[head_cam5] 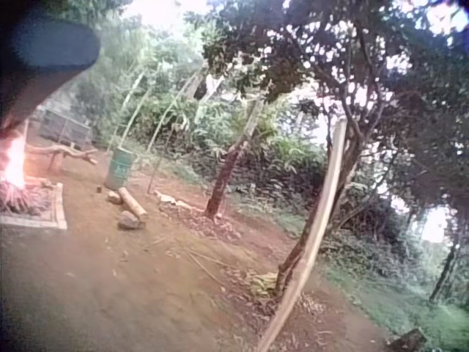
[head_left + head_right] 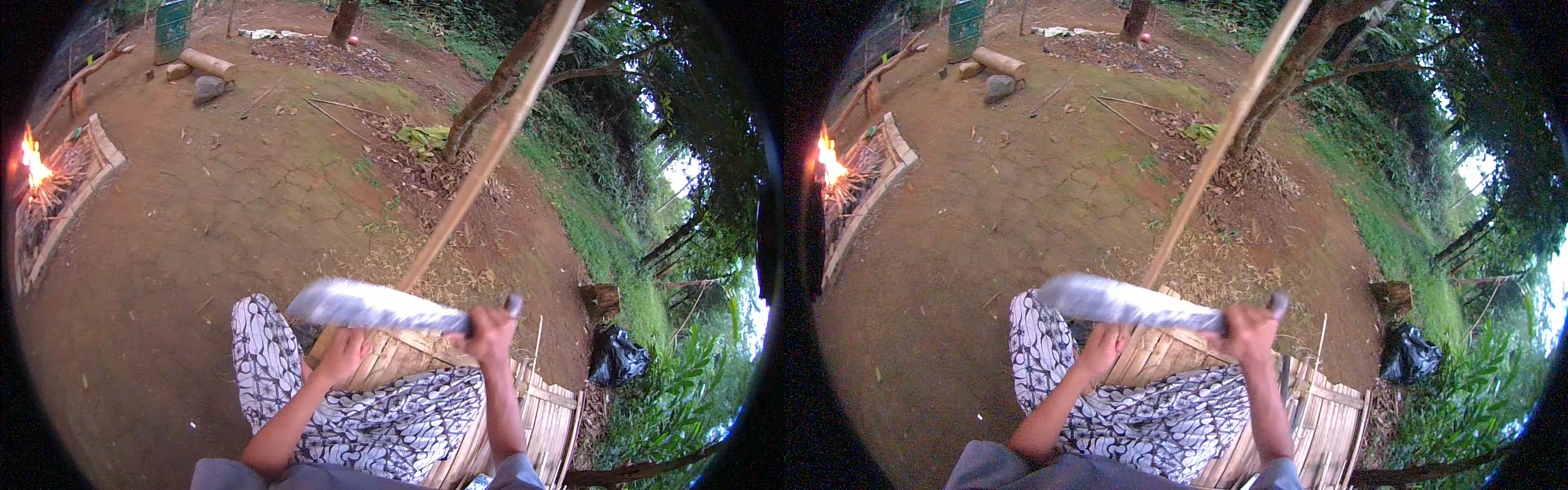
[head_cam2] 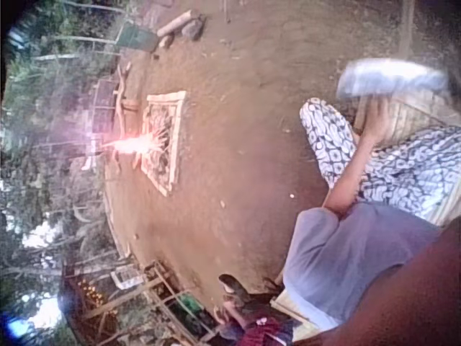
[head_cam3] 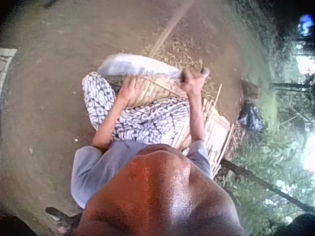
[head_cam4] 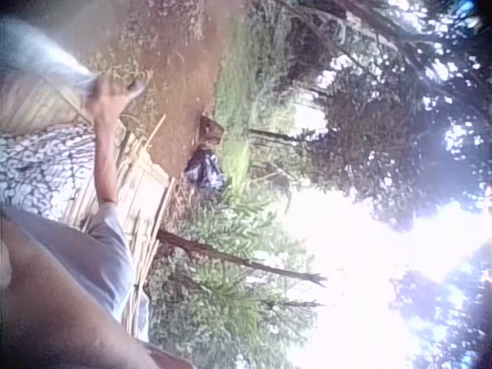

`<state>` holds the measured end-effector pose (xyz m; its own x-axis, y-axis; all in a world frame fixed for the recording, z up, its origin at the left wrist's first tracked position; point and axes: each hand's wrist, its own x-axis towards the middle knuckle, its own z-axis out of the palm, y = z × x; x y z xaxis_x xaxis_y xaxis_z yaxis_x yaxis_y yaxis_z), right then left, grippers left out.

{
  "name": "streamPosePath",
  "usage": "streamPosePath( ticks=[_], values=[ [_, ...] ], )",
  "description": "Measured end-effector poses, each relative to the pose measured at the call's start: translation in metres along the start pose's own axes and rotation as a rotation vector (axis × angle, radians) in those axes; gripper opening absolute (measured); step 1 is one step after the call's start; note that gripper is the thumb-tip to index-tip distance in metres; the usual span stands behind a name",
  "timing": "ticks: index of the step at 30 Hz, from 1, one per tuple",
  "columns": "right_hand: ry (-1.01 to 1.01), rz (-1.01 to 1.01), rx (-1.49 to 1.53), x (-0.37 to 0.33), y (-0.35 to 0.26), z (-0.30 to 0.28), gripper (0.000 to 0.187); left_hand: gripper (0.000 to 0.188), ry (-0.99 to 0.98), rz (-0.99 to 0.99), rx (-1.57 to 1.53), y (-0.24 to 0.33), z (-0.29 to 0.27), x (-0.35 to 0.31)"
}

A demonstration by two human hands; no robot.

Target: The person sits on a mat and uses a machete to sharpen a long, thin wooden stick. They hold the stick with one hand and repeatedly scrape the blade along its length to smooth and shape it. A fire burns in a pit nearby.

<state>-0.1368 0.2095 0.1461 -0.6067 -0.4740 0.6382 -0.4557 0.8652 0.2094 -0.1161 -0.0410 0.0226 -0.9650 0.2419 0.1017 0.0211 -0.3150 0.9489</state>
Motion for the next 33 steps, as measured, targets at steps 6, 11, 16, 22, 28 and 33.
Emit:
streamPosePath(
  ticks=[6, 11, 16, 22, 28, 33],
  values=[
    [-0.117, 0.29, 0.162, 0.017, 0.0, -0.036, 0.044, 0.051, 0.027, -0.043, 0.1, 0.002, -0.002, 0.003],
    [-0.26, -0.082, 0.008, 0.005, -0.037, -0.021, 0.052, 0.034, -0.012, 0.126, 0.338, -0.009, 0.016, 0.002],
    [-0.211, -0.085, -0.032, 0.01, -0.018, -0.018, 0.055, 0.038, 0.087, 0.38, 0.67, -0.029, 0.004, 0.009],
    [-0.203, 0.196, 0.004, 0.017, 0.005, -0.031, 0.053, 0.058, 0.002, -0.066, 0.179, 0.0, 0.002, 0.017],
    [-0.282, -0.048, 0.08, -0.015, -0.034, 0.004, 0.055, 0.053, -0.073, -0.142, 0.254, -0.01, 0.015, 0.02],
    [-0.172, -0.098, -0.053, 0.014, -0.024, -0.022, 0.049, 0.049, -0.205, -0.183, -0.08, -0.003, 0.012, 0.015]
  ],
)
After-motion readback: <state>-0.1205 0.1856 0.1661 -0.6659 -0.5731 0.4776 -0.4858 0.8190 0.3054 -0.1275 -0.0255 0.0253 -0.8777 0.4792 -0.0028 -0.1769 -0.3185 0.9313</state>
